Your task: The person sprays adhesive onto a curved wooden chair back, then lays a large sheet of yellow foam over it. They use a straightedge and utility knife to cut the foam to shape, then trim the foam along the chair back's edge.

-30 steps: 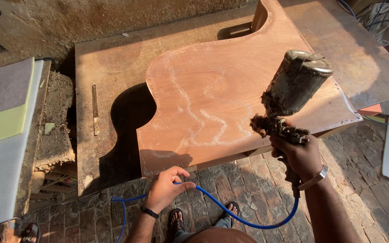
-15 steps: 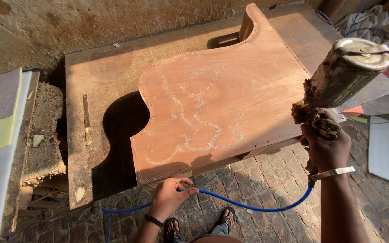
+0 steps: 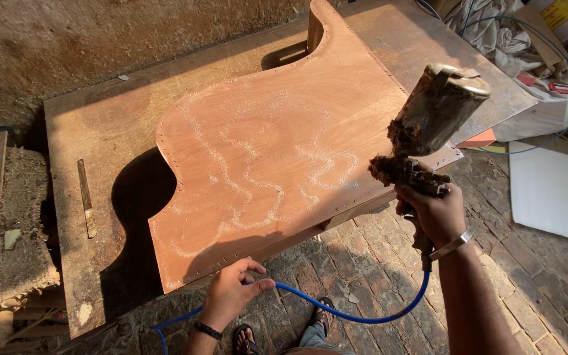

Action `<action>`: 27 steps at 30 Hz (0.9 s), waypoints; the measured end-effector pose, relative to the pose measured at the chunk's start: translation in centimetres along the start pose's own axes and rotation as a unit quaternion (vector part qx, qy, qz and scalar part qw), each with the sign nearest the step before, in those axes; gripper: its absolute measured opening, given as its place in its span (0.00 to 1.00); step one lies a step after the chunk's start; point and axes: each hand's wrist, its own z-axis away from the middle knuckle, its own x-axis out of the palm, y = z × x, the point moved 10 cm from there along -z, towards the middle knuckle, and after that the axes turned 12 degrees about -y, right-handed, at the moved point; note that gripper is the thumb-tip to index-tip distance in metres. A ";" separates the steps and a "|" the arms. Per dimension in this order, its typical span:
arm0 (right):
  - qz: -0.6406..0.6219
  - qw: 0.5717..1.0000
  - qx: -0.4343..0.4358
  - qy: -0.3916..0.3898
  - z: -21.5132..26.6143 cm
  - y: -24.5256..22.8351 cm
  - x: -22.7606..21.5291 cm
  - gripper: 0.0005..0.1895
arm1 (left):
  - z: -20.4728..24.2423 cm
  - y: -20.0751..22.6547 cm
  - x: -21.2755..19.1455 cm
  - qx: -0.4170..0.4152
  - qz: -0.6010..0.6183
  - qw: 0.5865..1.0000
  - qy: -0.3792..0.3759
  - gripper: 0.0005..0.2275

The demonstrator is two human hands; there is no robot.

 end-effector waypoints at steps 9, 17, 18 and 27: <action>0.011 0.991 -0.130 0.026 -7.1 -5.4 -2.8 0.17 | 0.0 0.7 0.0 -0.020 0.015 0.994 0.108 0.17; 0.031 0.993 -0.102 0.045 -4.2 -2.0 -9.1 0.24 | -3.0 6.3 5.0 -0.002 -0.067 0.997 0.038 0.19; 0.023 0.996 -0.072 0.041 -3.7 -0.8 -10.0 0.25 | -3.4 6.5 5.6 -0.030 -0.091 0.995 0.014 0.20; 0.003 0.997 0.072 0.013 -0.4 5.6 -12.7 0.29 | -5.4 11.9 8.8 0.026 -0.127 0.990 -0.053 0.26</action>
